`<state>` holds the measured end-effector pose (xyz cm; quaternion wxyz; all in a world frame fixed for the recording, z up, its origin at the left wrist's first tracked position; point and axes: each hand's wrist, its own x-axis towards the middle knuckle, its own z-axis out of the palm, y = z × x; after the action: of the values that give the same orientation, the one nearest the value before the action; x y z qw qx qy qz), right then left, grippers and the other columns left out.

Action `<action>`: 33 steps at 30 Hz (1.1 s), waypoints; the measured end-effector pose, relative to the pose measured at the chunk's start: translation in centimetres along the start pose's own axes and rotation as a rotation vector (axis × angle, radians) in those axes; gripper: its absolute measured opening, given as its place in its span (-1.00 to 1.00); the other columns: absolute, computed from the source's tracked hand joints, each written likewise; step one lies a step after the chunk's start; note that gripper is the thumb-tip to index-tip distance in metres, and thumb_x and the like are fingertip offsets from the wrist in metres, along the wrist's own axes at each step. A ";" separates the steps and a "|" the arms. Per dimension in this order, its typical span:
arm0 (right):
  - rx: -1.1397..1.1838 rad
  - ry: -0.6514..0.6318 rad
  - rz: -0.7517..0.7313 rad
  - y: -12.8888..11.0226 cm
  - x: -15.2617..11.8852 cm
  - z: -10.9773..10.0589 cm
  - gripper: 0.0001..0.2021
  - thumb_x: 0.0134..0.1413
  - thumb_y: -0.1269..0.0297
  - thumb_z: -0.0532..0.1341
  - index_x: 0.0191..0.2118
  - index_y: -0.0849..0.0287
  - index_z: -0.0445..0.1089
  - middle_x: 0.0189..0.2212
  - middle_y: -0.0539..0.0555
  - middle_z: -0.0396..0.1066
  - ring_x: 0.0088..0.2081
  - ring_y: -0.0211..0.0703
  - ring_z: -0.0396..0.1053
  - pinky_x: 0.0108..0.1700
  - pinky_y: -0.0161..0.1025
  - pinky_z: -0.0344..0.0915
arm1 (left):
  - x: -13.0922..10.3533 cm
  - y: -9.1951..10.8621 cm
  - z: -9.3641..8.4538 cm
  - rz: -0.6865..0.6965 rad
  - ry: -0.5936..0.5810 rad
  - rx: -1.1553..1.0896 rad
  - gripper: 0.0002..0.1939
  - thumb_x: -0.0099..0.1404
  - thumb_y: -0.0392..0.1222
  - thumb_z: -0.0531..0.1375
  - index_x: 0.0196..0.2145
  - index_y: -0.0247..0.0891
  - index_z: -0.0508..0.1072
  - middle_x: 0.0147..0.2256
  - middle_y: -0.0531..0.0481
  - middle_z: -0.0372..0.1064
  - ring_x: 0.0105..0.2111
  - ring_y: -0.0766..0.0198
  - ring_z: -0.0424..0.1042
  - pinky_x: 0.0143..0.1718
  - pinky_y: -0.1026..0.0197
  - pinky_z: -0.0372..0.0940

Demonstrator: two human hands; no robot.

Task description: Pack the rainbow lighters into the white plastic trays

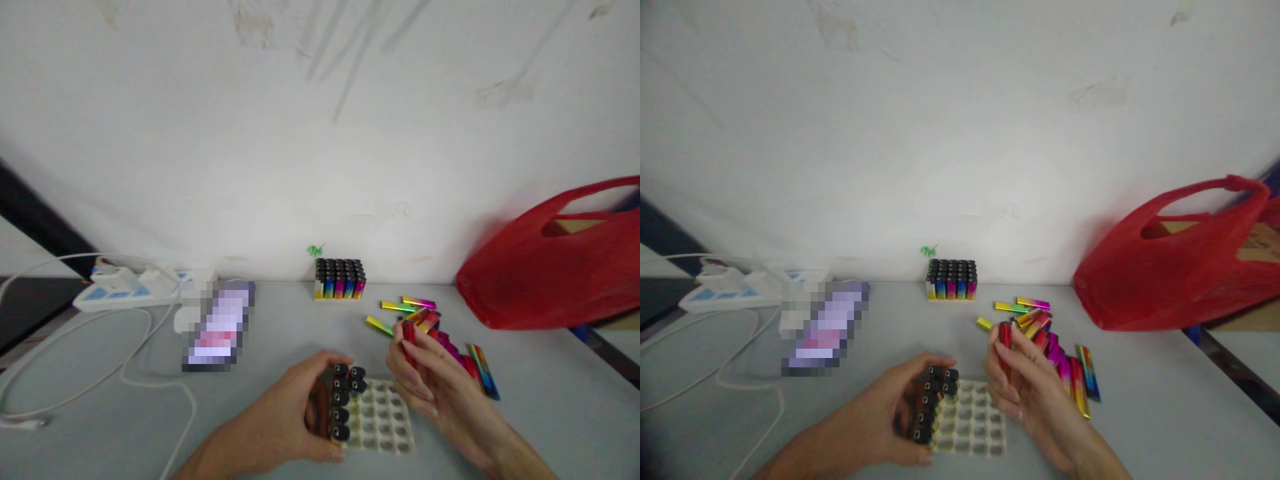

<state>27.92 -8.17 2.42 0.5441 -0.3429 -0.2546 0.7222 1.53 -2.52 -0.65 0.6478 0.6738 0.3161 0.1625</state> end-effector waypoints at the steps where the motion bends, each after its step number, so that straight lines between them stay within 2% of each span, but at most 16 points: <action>1: 0.007 -0.031 0.017 0.1 0.0 0.0 -0.79 0.37 0.13 0.44 -0.12 0.14 0.51 -0.50 -0.13 0.11 -0.52 -0.34 -0.12 -0.50 -0.38 -0.03 | 0.0 0.0 0.0 -0.005 -0.003 0.002 0.00 -0.03 -0.25 0.64 0.33 -0.04 0.40 0.11 -0.05 0.51 0.02 -0.02 0.53 0.03 0.04 0.44; 4: 0.045 -0.120 0.083 0.5 0.2 0.0 -0.59 0.41 -0.06 0.36 -0.31 0.19 0.43 -0.50 -0.13 0.02 -0.48 -0.30 -0.12 -0.43 -0.34 0.00 | 0.0 0.0 0.1 -0.014 0.005 -0.003 0.00 -0.04 -0.30 0.63 0.32 -0.05 0.41 0.12 -0.05 0.51 0.01 0.00 0.52 0.02 0.07 0.43; 7: 0.101 -0.185 0.137 0.8 0.6 -0.2 -0.42 0.40 -0.24 0.28 -0.46 0.14 0.25 -0.54 -0.15 -0.04 -0.51 -0.32 -0.19 -0.48 -0.33 -0.10 | -0.1 0.0 0.1 -0.030 0.010 -0.013 0.02 -0.05 -0.36 0.61 0.33 -0.05 0.39 0.12 -0.05 0.50 -0.04 0.05 0.53 -0.04 0.12 0.43; 11: 0.108 -0.179 0.146 1.3 0.8 -0.5 -0.39 0.34 -0.20 0.32 -0.52 0.08 0.11 -0.61 -0.20 -0.10 -0.57 -0.35 -0.25 -0.53 -0.32 -0.19 | -0.2 0.1 0.2 -0.073 0.007 -0.010 0.04 -0.04 -0.39 0.60 0.36 -0.04 0.37 0.05 -0.01 0.52 -0.18 0.17 0.51 -0.19 0.20 0.38; 16: 0.116 -0.156 0.150 2.1 0.7 -0.4 -0.38 0.28 -0.17 0.35 -0.56 0.04 0.04 -0.67 -0.23 -0.13 -0.63 -0.39 -0.28 -0.59 -0.33 -0.21 | -0.1 0.2 0.2 -0.052 -0.019 -0.040 0.00 -0.01 -0.38 0.59 0.35 -0.03 0.38 0.05 -0.01 0.52 -0.15 0.14 0.52 -0.19 0.21 0.39; 20: 0.126 -0.119 0.147 2.4 0.6 0.2 -0.39 0.26 -0.17 0.37 -0.55 0.05 0.05 -0.66 -0.24 -0.14 -0.62 -0.39 -0.29 -0.59 -0.35 -0.22 | -0.2 0.1 0.1 -0.039 -0.004 -0.002 0.00 -0.02 -0.33 0.60 0.34 -0.03 0.39 0.06 -0.02 0.51 -0.12 0.10 0.51 -0.14 0.16 0.41; 23: 0.120 -0.120 0.155 2.3 0.6 0.4 -0.36 0.25 -0.22 0.38 -0.54 0.06 0.06 -0.65 -0.24 -0.15 -0.61 -0.39 -0.30 -0.58 -0.36 -0.22 | -0.2 0.1 0.1 -0.055 -0.016 -0.001 0.03 -0.01 -0.34 0.60 0.37 -0.02 0.35 0.07 -0.04 0.50 -0.13 0.09 0.53 -0.18 0.17 0.40; 27: 0.116 -0.168 0.176 2.0 0.7 0.3 -0.34 0.28 -0.29 0.34 -0.53 0.06 0.05 -0.64 -0.23 -0.14 -0.60 -0.39 -0.28 -0.57 -0.35 -0.22 | -0.1 0.2 0.2 -0.061 -0.020 -0.029 0.01 -0.01 -0.31 0.61 0.36 -0.05 0.37 0.09 -0.06 0.51 -0.09 0.05 0.53 -0.10 0.12 0.42; 31: 0.133 -0.174 0.172 2.1 0.7 0.0 -0.35 0.30 -0.27 0.33 -0.54 0.06 0.05 -0.64 -0.23 -0.13 -0.61 -0.39 -0.27 -0.57 -0.35 -0.20 | 0.0 0.3 0.2 -0.020 -0.028 -0.036 -0.01 -0.01 -0.31 0.61 0.34 -0.06 0.39 0.15 -0.07 0.50 0.01 0.00 0.53 0.04 0.05 0.42; 33: 0.140 -0.173 0.162 2.2 0.7 -0.1 -0.36 0.30 -0.25 0.33 -0.54 0.05 0.05 -0.65 -0.23 -0.13 -0.62 -0.39 -0.27 -0.58 -0.35 -0.20 | -0.1 0.3 0.1 -0.034 -0.022 -0.031 -0.01 -0.01 -0.36 0.59 0.34 -0.05 0.39 0.13 -0.06 0.50 -0.02 0.03 0.53 0.01 0.06 0.43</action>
<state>26.52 -8.14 0.59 0.4827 -0.2601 -0.2210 0.8066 1.60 -2.65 -0.40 0.6643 0.6600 0.3179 0.1489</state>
